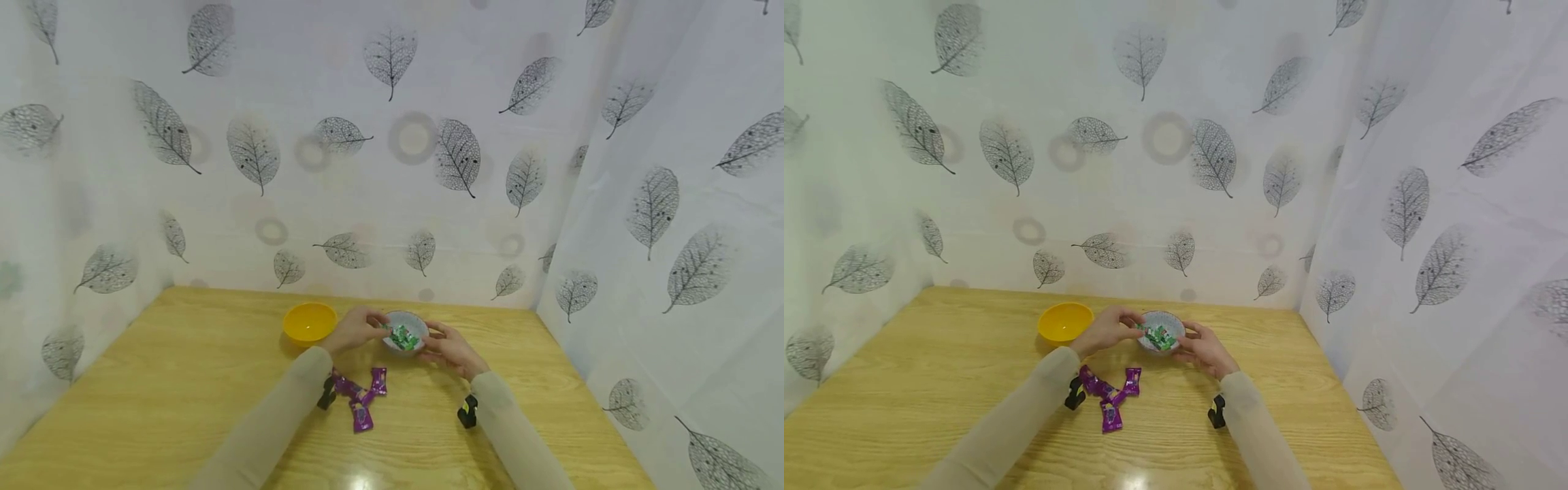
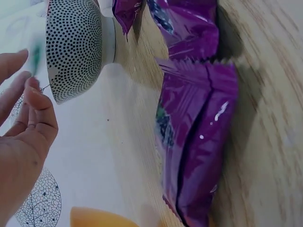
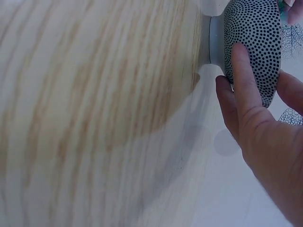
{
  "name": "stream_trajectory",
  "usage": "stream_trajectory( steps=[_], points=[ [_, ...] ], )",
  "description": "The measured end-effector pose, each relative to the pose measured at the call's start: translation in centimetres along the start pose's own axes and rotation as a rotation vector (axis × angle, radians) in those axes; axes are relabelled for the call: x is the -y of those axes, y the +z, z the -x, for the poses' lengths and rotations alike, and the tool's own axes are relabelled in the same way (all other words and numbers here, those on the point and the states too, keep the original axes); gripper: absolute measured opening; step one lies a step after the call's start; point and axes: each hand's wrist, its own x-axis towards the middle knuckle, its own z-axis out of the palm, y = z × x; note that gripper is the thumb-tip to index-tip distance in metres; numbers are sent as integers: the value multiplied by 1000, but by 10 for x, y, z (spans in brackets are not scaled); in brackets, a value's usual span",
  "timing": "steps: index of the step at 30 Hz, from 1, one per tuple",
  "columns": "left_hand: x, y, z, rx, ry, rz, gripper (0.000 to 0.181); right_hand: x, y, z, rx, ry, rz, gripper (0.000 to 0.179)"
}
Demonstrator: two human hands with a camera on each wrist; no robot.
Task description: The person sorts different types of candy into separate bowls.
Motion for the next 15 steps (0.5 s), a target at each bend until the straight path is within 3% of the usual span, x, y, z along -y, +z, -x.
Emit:
stream_trajectory(
  steps=[15],
  points=[
    [3, -6, 11, -29, -2, 36, 25, -2, -3, 2, 37, -29, -6, 60]
  ],
)
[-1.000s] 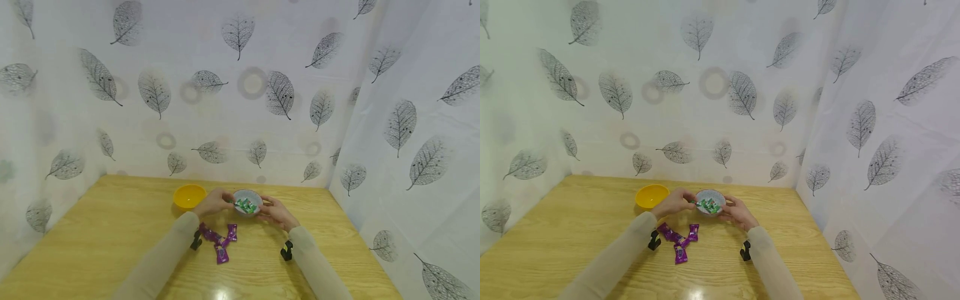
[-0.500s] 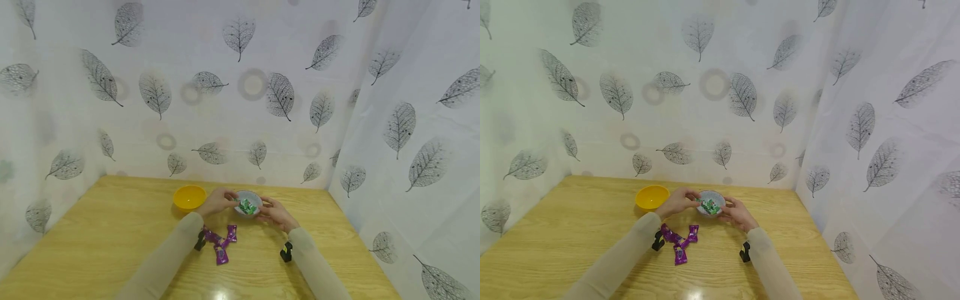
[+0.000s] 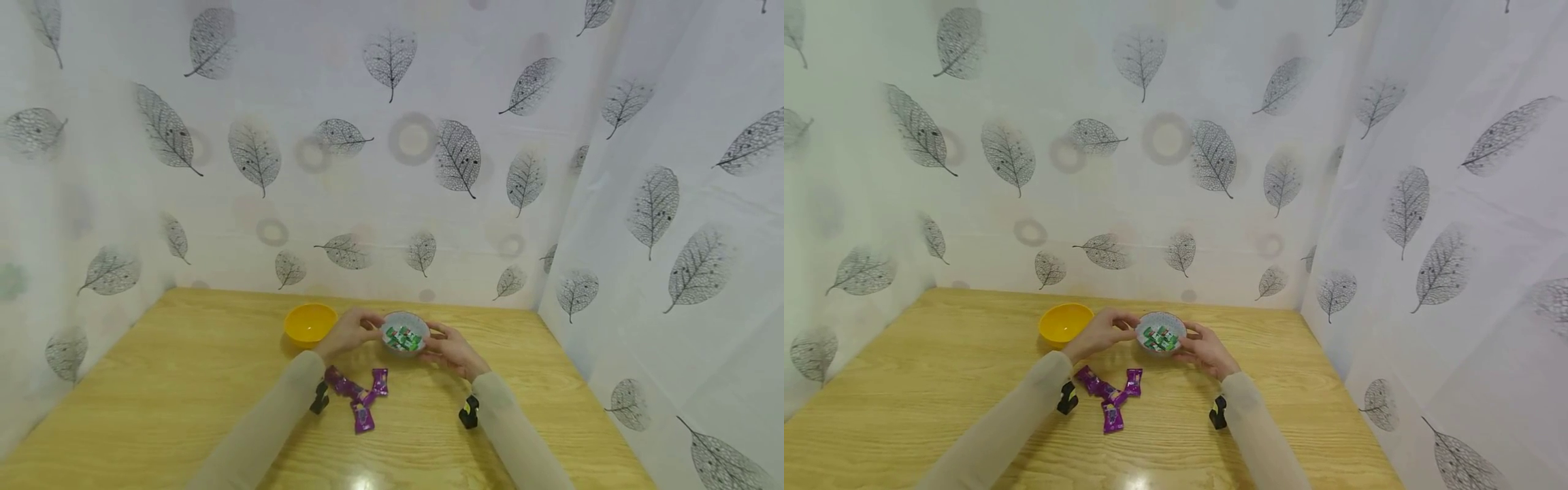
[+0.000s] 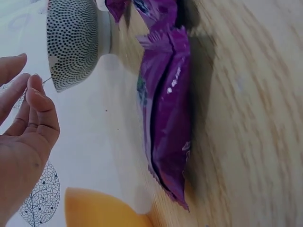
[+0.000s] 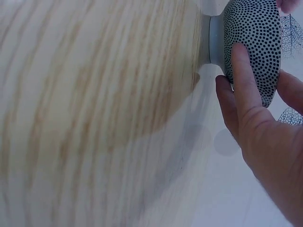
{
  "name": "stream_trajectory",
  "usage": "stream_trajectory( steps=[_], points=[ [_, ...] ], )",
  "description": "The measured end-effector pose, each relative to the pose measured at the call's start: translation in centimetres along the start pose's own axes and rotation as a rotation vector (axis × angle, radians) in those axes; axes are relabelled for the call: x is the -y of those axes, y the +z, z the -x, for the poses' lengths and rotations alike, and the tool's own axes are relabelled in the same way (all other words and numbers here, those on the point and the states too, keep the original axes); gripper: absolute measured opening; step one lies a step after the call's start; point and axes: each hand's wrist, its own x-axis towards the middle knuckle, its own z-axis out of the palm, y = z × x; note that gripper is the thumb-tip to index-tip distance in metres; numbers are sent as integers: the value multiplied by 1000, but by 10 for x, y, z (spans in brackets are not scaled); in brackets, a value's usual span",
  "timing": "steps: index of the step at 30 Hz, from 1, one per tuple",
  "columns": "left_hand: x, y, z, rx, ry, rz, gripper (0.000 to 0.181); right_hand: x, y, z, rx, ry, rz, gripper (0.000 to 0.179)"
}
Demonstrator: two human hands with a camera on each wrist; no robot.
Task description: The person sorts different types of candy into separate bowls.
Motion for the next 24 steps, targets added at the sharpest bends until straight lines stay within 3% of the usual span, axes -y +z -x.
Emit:
stream_trajectory(
  steps=[5, 12, 18, 24],
  points=[
    [-2, -1, 6, -9, 4, 18, 24, -1, -3, 3, 31, -55, 8, 63],
    [-2, -5, 15, -6, 47, 43, 26, 0, -3, 2, -22, -14, 7, 55],
    [-6, -15, 31, -51, 29, 117, 26, 4, 1, 3, -128, -32, -5, 57],
    [-1, -29, 42, -75, 70, 44, 22, 8, 1, 6, -230, -57, -32, 51]
  ],
)
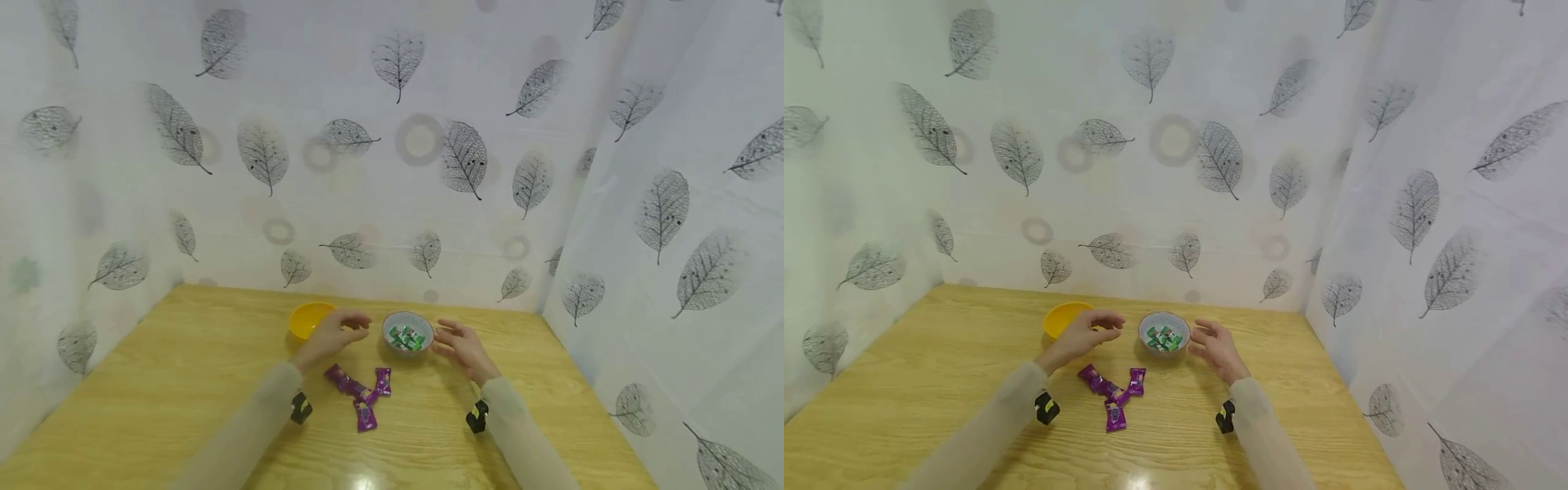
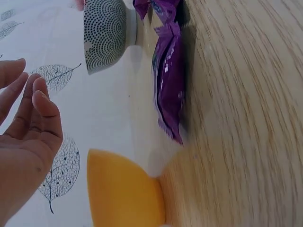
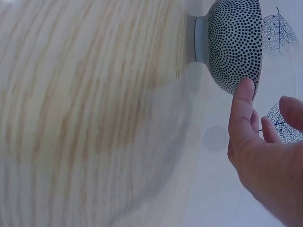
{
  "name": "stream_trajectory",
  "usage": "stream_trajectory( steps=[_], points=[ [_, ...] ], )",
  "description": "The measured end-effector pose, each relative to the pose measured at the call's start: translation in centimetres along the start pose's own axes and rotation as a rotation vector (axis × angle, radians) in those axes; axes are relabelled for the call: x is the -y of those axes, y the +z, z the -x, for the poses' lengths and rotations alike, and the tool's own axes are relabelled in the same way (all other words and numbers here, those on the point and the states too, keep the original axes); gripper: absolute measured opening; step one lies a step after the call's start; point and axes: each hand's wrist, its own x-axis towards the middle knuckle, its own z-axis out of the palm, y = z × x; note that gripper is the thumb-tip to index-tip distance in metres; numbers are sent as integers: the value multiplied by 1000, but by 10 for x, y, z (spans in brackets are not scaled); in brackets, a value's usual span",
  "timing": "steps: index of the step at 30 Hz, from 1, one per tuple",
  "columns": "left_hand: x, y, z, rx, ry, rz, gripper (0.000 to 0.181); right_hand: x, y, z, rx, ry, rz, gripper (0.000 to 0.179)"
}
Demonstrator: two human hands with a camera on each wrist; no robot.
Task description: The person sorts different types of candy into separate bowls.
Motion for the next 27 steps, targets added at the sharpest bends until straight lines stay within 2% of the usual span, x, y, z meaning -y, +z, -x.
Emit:
stream_trajectory(
  steps=[5, 10, 18, 27],
  points=[
    [0, -16, 7, -21, -38, 16, 24, 2, 0, 2, -68, -16, 13, 42],
    [-1, -32, 11, -73, -71, 34, 25, 6, 4, 5, -77, -32, -6, 39],
    [13, -50, 21, -156, -103, -6, 28, 7, 19, 9, 10, -49, 0, 41],
    [26, -77, 29, -312, -284, 106, 34, 4, 33, 15, 145, -53, 44, 49]
  ],
)
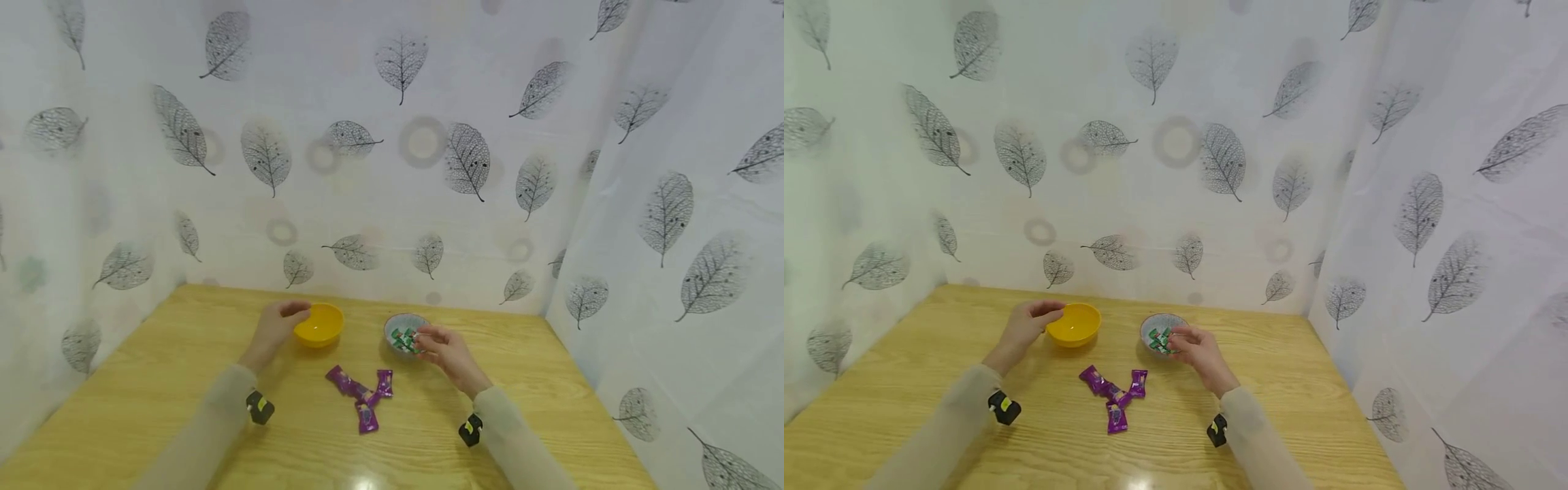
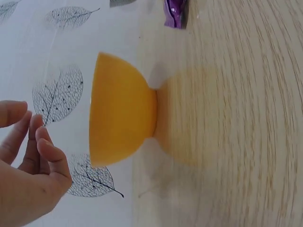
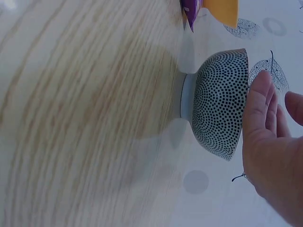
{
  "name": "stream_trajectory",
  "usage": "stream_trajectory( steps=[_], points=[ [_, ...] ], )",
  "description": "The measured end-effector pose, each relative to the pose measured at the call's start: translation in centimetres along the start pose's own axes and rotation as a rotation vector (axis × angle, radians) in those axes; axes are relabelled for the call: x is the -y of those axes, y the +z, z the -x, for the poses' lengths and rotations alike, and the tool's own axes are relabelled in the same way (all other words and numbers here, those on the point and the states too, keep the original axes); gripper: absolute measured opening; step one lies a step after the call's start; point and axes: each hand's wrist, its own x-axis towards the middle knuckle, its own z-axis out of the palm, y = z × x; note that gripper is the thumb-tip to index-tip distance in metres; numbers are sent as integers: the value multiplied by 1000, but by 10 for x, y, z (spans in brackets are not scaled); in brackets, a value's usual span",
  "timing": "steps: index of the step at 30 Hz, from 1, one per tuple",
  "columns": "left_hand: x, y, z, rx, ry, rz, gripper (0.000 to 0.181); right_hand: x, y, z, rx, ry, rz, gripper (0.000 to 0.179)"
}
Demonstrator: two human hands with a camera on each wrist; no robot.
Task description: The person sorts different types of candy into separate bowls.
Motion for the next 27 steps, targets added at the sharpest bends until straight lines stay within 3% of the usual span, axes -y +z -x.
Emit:
stream_trajectory(
  steps=[5, 12, 19, 27],
  points=[
    [8, -10, -3, -48, -62, 7, 38, 0, 3, 3, 109, 14, 37, 49],
    [20, -15, -10, -13, -140, 58, 44, 0, 8, 5, 249, 37, 89, 47],
    [26, -16, -15, 59, -205, 60, 48, -3, 12, 7, 329, 38, 219, 46],
    [30, -17, -21, 190, -235, 92, 51, -6, 15, 7, 392, 22, 314, 40]
  ],
)
